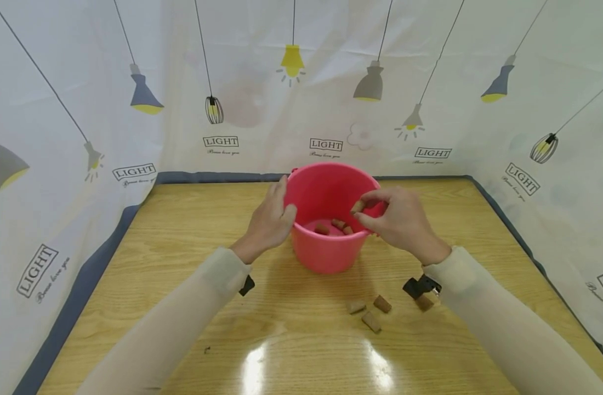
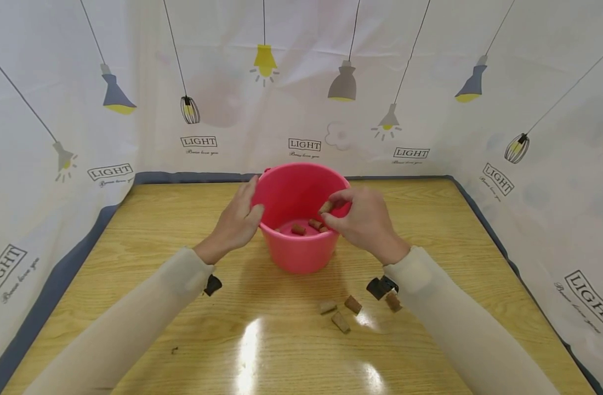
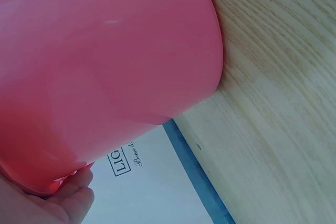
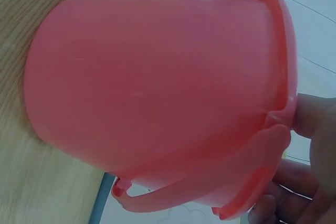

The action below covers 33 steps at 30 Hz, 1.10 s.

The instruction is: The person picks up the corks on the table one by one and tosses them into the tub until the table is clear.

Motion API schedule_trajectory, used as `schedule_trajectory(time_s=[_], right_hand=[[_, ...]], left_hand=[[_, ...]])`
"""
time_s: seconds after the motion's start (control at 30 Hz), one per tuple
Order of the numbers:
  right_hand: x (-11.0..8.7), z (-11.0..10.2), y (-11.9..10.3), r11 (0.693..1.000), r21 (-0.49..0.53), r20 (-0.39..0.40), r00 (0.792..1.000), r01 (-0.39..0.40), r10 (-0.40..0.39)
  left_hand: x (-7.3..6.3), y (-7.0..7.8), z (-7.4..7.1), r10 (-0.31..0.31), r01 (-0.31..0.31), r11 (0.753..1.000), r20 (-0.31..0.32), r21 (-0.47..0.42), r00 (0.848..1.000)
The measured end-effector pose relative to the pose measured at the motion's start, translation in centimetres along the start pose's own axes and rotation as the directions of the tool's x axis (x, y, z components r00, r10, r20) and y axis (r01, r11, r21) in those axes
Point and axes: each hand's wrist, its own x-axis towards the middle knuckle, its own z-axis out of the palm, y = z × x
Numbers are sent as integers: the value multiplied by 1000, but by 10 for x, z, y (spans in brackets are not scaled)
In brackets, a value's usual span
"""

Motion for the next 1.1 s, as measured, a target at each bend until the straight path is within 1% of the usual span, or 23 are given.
schedule_trajectory(time_s=[0.1,0.23,0.33,0.4,0.57,0.67,0.87,1.1], right_hand=[[0,0,1,1000,-8,7,1000,-13,13],[-2,-1,2,1000,0,-9,1000,-22,22],[-3,-1,3,1000,0,-38,999,-12,12],[-5,-2,4,1000,1,-68,998,8,-8],[-9,-3,7,997,2,-163,984,72,-70],[-12,-4,9,996,5,-200,976,89,-86],[-17,-8,14,993,-1,-239,965,114,-111],[-23,-16,22,992,-60,-266,956,114,-126]], left_hand=[[0,-1,1,2,-2,1000,0,2,1000],[1,-2,1,1,-1,1000,-2,0,1000],[0,-2,1,0,0,1000,-1,-3,1000],[0,-2,1,-2,2,1000,0,-4,1000],[0,-2,1,-2,2,1000,1,-5,1000],[0,-2,1,-5,5,1000,3,-7,1000],[0,-1,1,-2,2,1000,1,-7,1000],[1,-1,1,3,-3,1000,-5,-11,1000]])
